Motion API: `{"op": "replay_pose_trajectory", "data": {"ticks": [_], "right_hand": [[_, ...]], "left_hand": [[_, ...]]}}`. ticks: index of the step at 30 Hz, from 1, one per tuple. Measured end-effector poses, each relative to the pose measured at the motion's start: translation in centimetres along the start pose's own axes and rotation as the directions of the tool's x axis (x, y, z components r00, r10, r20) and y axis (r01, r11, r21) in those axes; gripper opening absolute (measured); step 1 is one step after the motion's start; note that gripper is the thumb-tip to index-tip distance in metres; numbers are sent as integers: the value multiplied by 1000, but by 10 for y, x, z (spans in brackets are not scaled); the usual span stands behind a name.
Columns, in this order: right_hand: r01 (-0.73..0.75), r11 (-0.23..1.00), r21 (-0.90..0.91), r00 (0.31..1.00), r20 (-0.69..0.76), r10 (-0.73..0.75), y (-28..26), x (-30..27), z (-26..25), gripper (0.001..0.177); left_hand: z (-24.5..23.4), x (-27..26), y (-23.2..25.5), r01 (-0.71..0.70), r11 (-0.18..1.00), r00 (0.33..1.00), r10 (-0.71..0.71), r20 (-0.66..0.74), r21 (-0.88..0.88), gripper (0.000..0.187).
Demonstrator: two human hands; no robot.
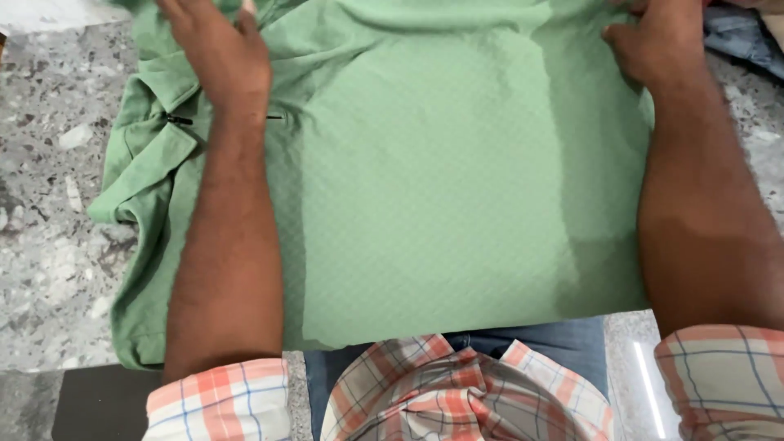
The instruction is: Zipping up and folding a green quarter-zip shirt on a countertop.
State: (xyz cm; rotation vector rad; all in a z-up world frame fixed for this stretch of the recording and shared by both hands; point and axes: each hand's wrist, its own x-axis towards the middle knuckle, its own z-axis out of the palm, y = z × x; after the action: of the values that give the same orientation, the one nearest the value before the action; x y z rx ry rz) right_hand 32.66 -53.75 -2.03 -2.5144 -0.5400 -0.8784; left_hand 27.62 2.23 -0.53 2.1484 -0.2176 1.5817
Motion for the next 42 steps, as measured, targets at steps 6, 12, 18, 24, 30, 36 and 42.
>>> {"op": "replay_pose_trajectory", "data": {"ticks": [6, 12, 18, 24, 30, 36, 42], "right_hand": [[-95, 993, -76, 985, 139, 104, -53, 13, -2, 27], [93, 989, -115, 959, 277, -58, -97, 4, 7, 45], [46, 981, -187, 921, 388, 31, -120, -12, 4, 81], [9, 970, -244, 885, 453, 106, -139, -29, -7, 89], [-15, 956, -294, 833, 526, 175, -173, -43, -29, 87], [-199, 968, -153, 874, 418, 246, -144, 2, -58, 39], [-198, 979, -43, 836, 514, 192, -135, 24, -53, 41]], "left_hand": [[-11, 12, 49, 539, 826, 591, -232, 773, -164, 24], [-16, -19, 58, -94, 974, 641, 218, 736, -206, 50], [-40, -28, 62, -115, 989, 575, 144, 805, -94, 66], [-70, -36, 74, -75, 995, 537, 100, 838, -71, 70], [-104, -42, 88, -105, 993, 515, 102, 851, -56, 69], [-96, 3, 95, 13, 1000, 457, -13, 889, 9, 64], [1, 5, 60, 69, 991, 683, 39, 729, -117, 43]]}}
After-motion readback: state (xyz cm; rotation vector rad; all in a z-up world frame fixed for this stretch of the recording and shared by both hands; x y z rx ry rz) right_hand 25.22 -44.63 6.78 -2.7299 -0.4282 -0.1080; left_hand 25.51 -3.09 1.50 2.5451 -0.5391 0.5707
